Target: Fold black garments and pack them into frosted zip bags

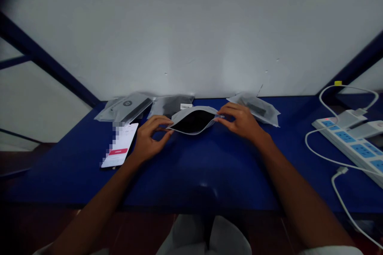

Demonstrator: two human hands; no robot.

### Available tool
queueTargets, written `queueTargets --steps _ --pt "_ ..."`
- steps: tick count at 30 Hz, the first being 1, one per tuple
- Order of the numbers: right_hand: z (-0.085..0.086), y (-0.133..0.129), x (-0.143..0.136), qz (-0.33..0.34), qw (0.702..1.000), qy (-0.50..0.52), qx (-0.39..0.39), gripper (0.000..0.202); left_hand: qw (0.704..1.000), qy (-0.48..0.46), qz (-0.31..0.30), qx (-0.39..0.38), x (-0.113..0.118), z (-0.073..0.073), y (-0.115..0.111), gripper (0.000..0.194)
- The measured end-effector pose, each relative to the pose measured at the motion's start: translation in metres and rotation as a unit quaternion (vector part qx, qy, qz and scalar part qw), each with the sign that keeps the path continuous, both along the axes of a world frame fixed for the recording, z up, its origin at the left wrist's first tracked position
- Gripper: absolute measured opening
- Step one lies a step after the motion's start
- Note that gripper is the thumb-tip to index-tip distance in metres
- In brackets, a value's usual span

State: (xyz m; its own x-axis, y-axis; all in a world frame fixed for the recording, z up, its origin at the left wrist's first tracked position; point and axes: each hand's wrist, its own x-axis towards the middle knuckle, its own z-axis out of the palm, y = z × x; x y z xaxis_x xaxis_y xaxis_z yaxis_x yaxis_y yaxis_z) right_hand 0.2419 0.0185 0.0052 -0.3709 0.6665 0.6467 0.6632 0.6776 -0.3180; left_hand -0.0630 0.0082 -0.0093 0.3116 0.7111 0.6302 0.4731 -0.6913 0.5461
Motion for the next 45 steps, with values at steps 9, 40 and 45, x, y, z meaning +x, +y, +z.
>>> queueTargets --steps 9,40,45 --pt "-0.009 -0.001 -0.014 0.048 0.995 0.059 -0.058 0.019 0.998 0.016 0.047 -0.028 0.007 0.001 -0.003 0.018" --pt "-0.03 -0.014 -0.061 0.07 0.988 -0.134 0.023 0.057 0.994 0.052 -0.03 0.088 0.019 -0.015 -0.012 0.008" --pt "-0.018 -0.018 -0.068 0.099 0.982 -0.154 -0.039 0.062 0.994 0.039 -0.064 0.074 0.021 -0.016 -0.015 0.008"
